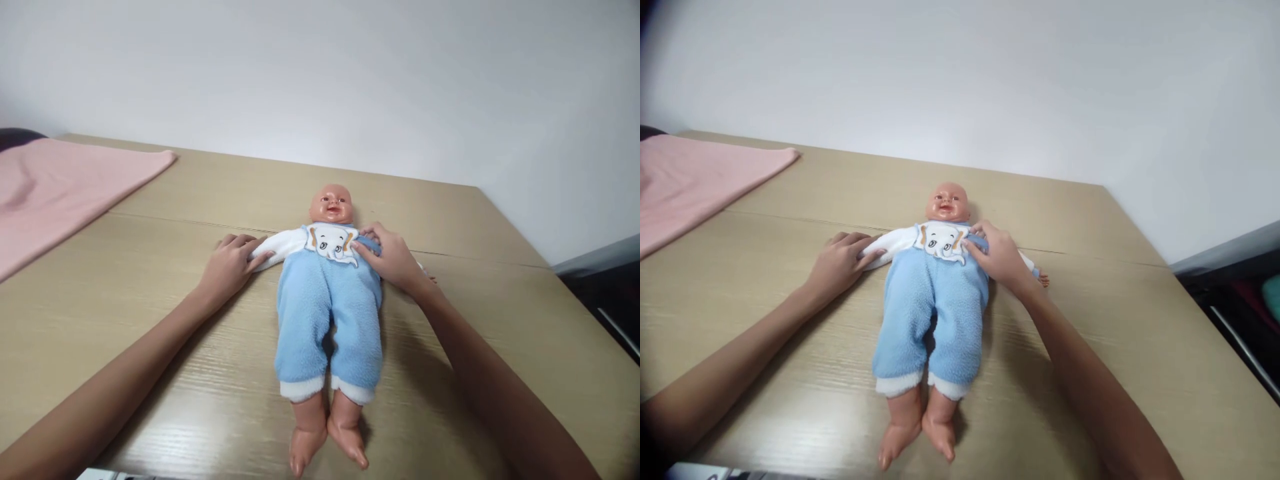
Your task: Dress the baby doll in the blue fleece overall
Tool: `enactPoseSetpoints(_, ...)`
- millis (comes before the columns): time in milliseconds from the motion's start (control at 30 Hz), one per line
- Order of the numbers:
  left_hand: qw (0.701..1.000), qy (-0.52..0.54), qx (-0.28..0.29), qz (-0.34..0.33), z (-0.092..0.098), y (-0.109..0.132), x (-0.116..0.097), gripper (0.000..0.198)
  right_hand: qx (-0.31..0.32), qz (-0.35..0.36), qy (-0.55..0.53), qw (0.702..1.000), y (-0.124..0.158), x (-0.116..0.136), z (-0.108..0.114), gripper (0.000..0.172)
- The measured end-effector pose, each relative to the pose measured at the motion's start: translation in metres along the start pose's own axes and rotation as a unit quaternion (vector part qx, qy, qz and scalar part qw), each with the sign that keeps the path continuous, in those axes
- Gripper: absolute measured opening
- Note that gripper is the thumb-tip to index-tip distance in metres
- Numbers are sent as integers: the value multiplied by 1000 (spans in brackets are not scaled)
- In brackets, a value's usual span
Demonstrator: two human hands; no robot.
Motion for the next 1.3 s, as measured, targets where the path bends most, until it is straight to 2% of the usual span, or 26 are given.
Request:
enactPoseSetpoints(133,999,1,-28,34,9,-2,-4,62,-66,84,77,991,42,-14,29,21)
enactPoseSetpoints(233,995,53,-53,63,29,-14,-20,65,-54,138,121,982,74,-26,46,31)
enactPoseSetpoints(333,987,143,-77,14,58,-35,-60,59,-7,135,119,984,98,-46,61,53)
enactPoseSetpoints(400,974,200,-80,-69,75,-52,-99,50,11,92,87,992,108,-65,69,62)
enactPoseSetpoints(467,963,222,-71,-132,85,-69,-136,42,9,40,42,998,113,-83,77,65)
enactPoseSetpoints(533,965,192,-41,-173,82,-86,-165,35,-6,-4,2,1000,115,-96,82,60)
enactPoseSetpoints(633,974,115,44,-190,60,-111,-191,31,-40,-42,-82,995,116,-105,88,54)
enactPoseSetpoints(700,974,85,70,-198,49,-120,-197,29,-72,-56,-165,982,117,-107,90,59)
enactPoseSetpoints(733,973,81,65,-206,46,-123,-199,27,-89,-59,-200,974,117,-106,92,61)
enactPoseSetpoints(867,970,113,3,-217,42,-117,-199,26,-142,-49,-243,958,114,-97,93,60)
enactPoseSetpoints(967,967,138,-46,-208,42,-108,-196,27,-204,-11,-242,948,106,-80,95,57)
enactPoseSetpoints(1067,957,158,-83,-230,46,-102,-199,28,-249,19,-259,933,92,-60,92,55)
enactPoseSetpoints(1300,932,184,-127,-287,56,-96,-201,36,-202,49,-257,944,41,-15,66,66)
Point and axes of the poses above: each hand's wrist, its own y-axis away from the middle knuckle, its own z-axis out of the back of the hand, x = y × z, the point moved 7 cm from there along -y, towards the middle knuckle, and after that the axes turned 13 degrees about -y, right-handed, at the moved point
